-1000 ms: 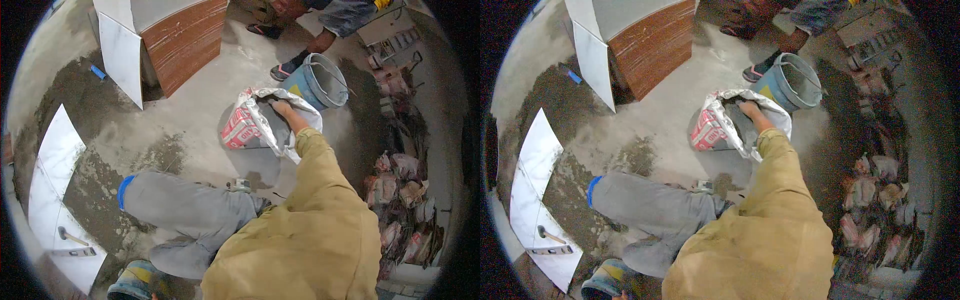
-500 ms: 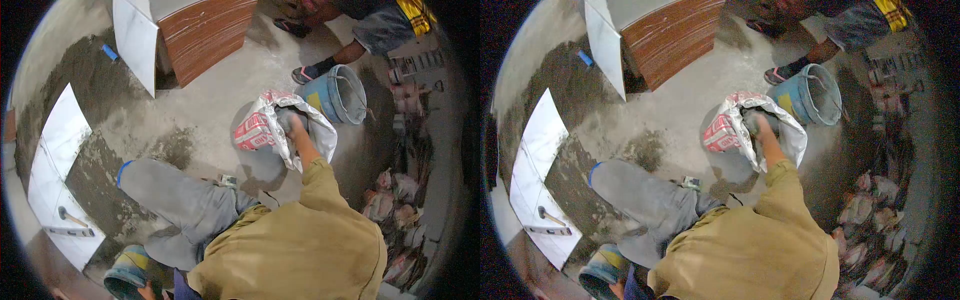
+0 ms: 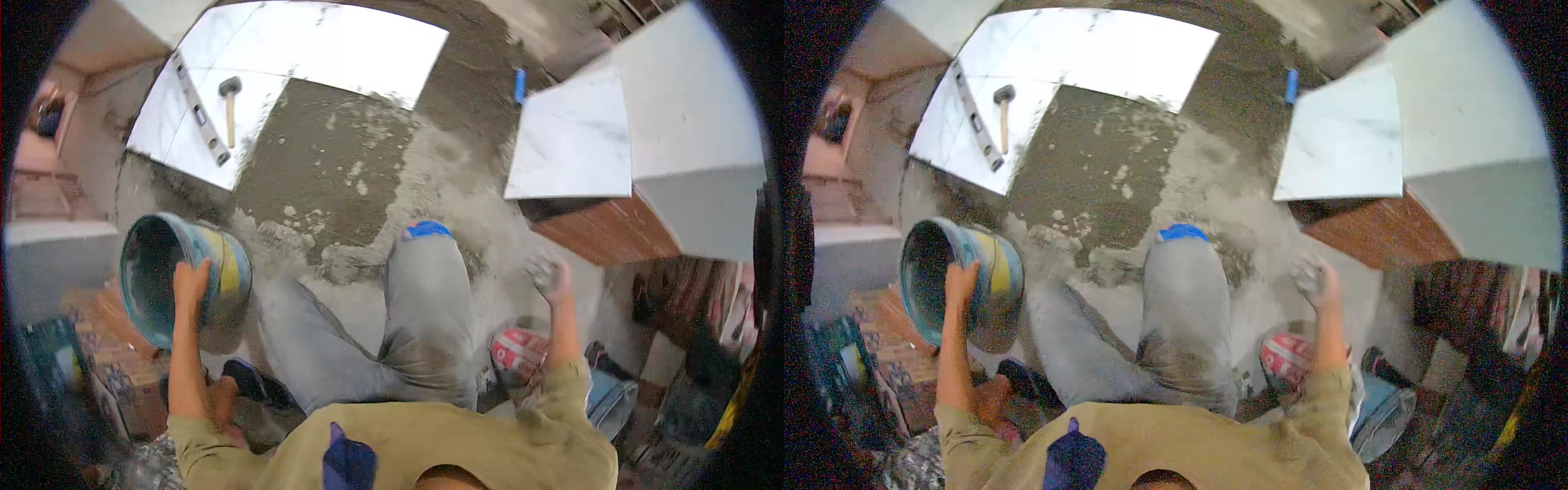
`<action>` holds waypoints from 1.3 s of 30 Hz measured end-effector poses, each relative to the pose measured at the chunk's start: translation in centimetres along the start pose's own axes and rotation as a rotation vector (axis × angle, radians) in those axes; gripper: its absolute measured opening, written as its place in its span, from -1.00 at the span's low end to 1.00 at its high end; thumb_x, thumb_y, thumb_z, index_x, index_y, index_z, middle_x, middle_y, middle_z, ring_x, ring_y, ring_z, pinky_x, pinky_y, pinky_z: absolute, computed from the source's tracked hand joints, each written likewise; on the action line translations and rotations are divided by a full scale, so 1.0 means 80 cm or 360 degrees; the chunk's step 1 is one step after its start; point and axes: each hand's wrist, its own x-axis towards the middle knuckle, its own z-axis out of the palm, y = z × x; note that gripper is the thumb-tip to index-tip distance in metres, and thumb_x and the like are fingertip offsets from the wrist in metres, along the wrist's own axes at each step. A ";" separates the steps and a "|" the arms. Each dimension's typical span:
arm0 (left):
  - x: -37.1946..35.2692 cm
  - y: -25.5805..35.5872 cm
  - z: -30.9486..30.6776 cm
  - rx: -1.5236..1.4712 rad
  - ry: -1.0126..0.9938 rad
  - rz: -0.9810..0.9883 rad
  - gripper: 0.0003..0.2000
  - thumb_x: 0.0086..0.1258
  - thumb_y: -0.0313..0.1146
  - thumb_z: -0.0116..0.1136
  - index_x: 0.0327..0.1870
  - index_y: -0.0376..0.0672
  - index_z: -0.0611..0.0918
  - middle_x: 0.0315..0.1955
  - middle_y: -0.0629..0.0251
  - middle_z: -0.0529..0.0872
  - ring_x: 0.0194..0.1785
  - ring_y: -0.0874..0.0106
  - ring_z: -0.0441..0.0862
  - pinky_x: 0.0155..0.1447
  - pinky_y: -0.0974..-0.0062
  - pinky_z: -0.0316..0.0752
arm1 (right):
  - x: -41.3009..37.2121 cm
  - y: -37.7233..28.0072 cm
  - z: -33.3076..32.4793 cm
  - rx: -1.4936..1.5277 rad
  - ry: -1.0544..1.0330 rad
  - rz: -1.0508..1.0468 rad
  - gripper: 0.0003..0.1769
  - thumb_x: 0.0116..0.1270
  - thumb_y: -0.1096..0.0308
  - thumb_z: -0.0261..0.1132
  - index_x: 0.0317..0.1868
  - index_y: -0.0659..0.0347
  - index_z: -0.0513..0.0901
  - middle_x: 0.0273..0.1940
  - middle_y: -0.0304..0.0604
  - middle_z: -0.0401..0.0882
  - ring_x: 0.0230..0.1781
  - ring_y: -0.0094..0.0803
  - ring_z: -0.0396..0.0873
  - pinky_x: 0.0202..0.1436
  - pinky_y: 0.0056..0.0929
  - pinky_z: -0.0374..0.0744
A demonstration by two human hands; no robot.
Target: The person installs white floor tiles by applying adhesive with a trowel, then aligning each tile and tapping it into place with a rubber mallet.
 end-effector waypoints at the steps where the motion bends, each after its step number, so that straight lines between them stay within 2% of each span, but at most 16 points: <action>1: -0.002 0.006 -0.001 0.0103 0.0004 -0.0029 -0.43 0.24 -0.04 0.29 -0.04 -0.52 0.60 -0.11 -0.32 0.67 0.06 -0.15 0.61 0.15 0.10 0.48 | 0.049 -0.004 0.060 -0.0264 -0.0276 0.0061 -0.68 0.25 0.30 0.26 0.02 0.13 0.53 -0.12 -0.14 0.64 -0.23 -0.28 0.64 -0.42 -0.45 0.58; 4: -0.026 0.035 -0.015 0.0089 0.0063 0.0005 -0.45 0.23 -0.10 0.28 -0.06 -0.55 0.59 -0.11 -0.35 0.65 0.05 -0.17 0.60 0.14 0.11 0.48 | 0.169 0.030 0.246 -0.0454 -0.0856 0.0400 -0.83 0.28 0.25 0.30 -0.16 0.06 0.65 -0.22 -0.24 0.69 -0.35 -0.45 0.62 -0.31 -0.45 0.62; 5: -0.033 0.040 -0.015 0.0071 0.0090 -0.0028 -0.45 0.23 -0.10 0.28 -0.06 -0.55 0.59 -0.11 -0.35 0.65 0.05 -0.17 0.60 0.14 0.11 0.48 | 0.167 0.042 0.317 -0.0914 -0.0792 0.0397 -0.76 0.29 0.19 0.28 -0.13 0.12 0.70 -0.25 -0.30 0.70 -0.39 -0.49 0.58 -0.41 -0.53 0.54; 8: -0.035 0.045 -0.021 0.0021 0.0146 -0.0051 -0.47 0.23 -0.12 0.25 -0.10 -0.57 0.60 -0.12 -0.38 0.65 0.04 -0.18 0.60 0.14 0.11 0.48 | 0.210 0.123 0.464 -0.1892 -0.1713 0.0360 -0.69 0.25 0.11 0.32 -0.11 0.11 0.73 -0.23 -0.29 0.70 -0.41 -0.51 0.55 -0.37 -0.45 0.57; 10: -0.033 0.040 -0.016 -0.0003 0.0091 -0.0072 -0.47 0.22 -0.12 0.24 -0.11 -0.58 0.61 -0.13 -0.38 0.65 0.04 -0.18 0.60 0.15 0.11 0.48 | 0.187 0.165 0.546 -0.2334 -0.2022 -0.0038 -0.74 0.33 0.19 0.27 -0.10 0.16 0.69 -0.23 -0.20 0.71 -0.33 -0.49 0.62 -0.32 -0.51 0.60; 14: -0.043 0.058 -0.025 -0.0009 0.0132 -0.0055 -0.49 0.21 -0.15 0.26 -0.10 -0.57 0.60 -0.13 -0.37 0.65 0.03 -0.18 0.61 0.15 0.10 0.48 | 0.285 0.226 0.646 -0.1983 -0.2520 -0.0902 -0.78 0.32 0.26 0.29 -0.13 0.20 0.68 -0.36 -0.20 0.63 -0.49 -0.49 0.56 -0.51 -0.47 0.53; 16: -0.039 0.052 -0.021 0.0035 0.0170 -0.0046 -0.50 0.22 -0.15 0.27 -0.10 -0.55 0.61 -0.13 -0.36 0.65 0.03 -0.17 0.61 0.15 0.11 0.49 | 0.309 0.218 0.658 -0.0559 -0.1110 -0.0434 -0.83 0.29 0.32 0.30 -0.17 0.19 0.67 -0.45 -0.25 0.54 -0.58 -0.52 0.47 -0.64 -0.45 0.39; 19: -0.040 0.057 -0.025 -0.0017 0.0126 -0.0097 -0.52 0.23 -0.15 0.27 -0.11 -0.52 0.62 -0.12 -0.35 0.66 0.03 -0.17 0.61 0.14 0.10 0.49 | 0.337 0.225 0.633 -0.0665 -0.0519 -0.0587 -0.63 0.26 0.11 0.30 -0.04 0.16 0.72 -0.19 -0.35 0.70 -0.24 -0.36 0.61 -0.27 -0.09 0.60; 20: -0.038 0.053 -0.026 -0.0018 0.0126 -0.0102 -0.52 0.23 -0.15 0.27 -0.11 -0.52 0.62 -0.12 -0.35 0.66 0.03 -0.17 0.61 0.14 0.10 0.49 | 0.321 0.228 0.628 -0.0668 -0.0522 -0.0585 -0.63 0.26 0.11 0.30 -0.04 0.16 0.72 -0.19 -0.35 0.70 -0.24 -0.36 0.61 -0.27 -0.09 0.60; 23: -0.038 0.051 -0.023 -0.0013 0.0149 -0.0095 -0.52 0.23 -0.15 0.26 -0.12 -0.52 0.62 -0.13 -0.35 0.66 0.02 -0.17 0.61 0.14 0.10 0.49 | 0.266 0.233 0.632 -0.2004 -0.1568 -0.0238 -0.67 0.34 0.12 0.25 0.01 0.04 0.73 -0.15 -0.39 0.73 -0.16 -0.32 0.63 -0.28 -0.07 0.60; 26: -0.037 0.053 -0.025 0.0021 0.0100 -0.0139 -0.52 0.23 -0.15 0.25 -0.12 -0.54 0.62 -0.15 -0.36 0.66 0.01 -0.18 0.61 0.13 0.09 0.50 | 0.249 0.238 0.698 -0.2163 -0.2112 -0.0400 -0.71 0.25 0.29 0.25 -0.04 0.12 0.71 -0.29 -0.33 0.67 -0.31 -0.38 0.60 -0.37 -0.28 0.56; 29: -0.043 0.064 -0.033 -0.0049 0.0069 -0.0112 -0.51 0.23 -0.15 0.25 -0.13 -0.57 0.62 -0.16 -0.38 0.65 0.00 -0.17 0.62 0.12 0.09 0.50 | 0.228 0.208 0.734 -0.0768 -0.1547 0.0072 -0.79 0.08 0.50 0.24 -0.23 0.25 0.68 -0.42 -0.32 0.61 -0.40 -0.41 0.57 -0.42 -0.48 0.55; 32: -0.036 0.050 -0.023 -0.0073 0.0063 -0.0121 -0.51 0.22 -0.16 0.26 -0.12 -0.56 0.62 -0.17 -0.37 0.66 0.00 -0.18 0.62 0.12 0.09 0.50 | 0.315 0.246 0.741 -0.0091 -0.0734 -0.0487 -0.91 0.12 0.47 0.26 -0.33 0.22 0.64 -0.52 -0.27 0.56 -0.53 -0.41 0.53 -0.50 -0.44 0.51; 34: -0.032 0.037 -0.020 -0.0086 0.0041 -0.0054 -0.51 0.23 -0.17 0.26 -0.09 -0.54 0.62 -0.15 -0.36 0.66 0.01 -0.19 0.61 0.13 0.10 0.50 | 0.312 0.253 0.724 -0.0236 -0.0649 -0.0541 -0.98 0.15 0.45 0.27 -0.39 0.20 0.62 -0.58 -0.24 0.52 -0.62 -0.41 0.50 -0.55 -0.41 0.49; 36: -0.043 0.063 -0.032 -0.0071 0.0098 -0.0092 -0.52 0.23 -0.18 0.26 -0.07 -0.53 0.62 -0.13 -0.35 0.66 0.02 -0.18 0.61 0.14 0.11 0.50 | 0.265 0.256 0.706 -0.0587 -0.1025 -0.0015 -0.91 0.20 0.37 0.29 -0.42 0.18 0.59 -0.66 -0.26 0.45 -0.71 -0.45 0.42 -0.61 -0.42 0.42; 39: -0.036 0.049 -0.020 -0.0039 0.0034 -0.0126 -0.52 0.24 -0.19 0.25 -0.06 -0.54 0.62 -0.11 -0.37 0.65 0.05 -0.16 0.60 0.16 0.11 0.48 | 0.171 0.219 0.716 -0.1404 -0.1285 0.0028 -0.90 0.22 0.38 0.29 -0.32 0.23 0.61 -0.58 -0.21 0.51 -0.63 -0.48 0.48 -0.58 -0.39 0.46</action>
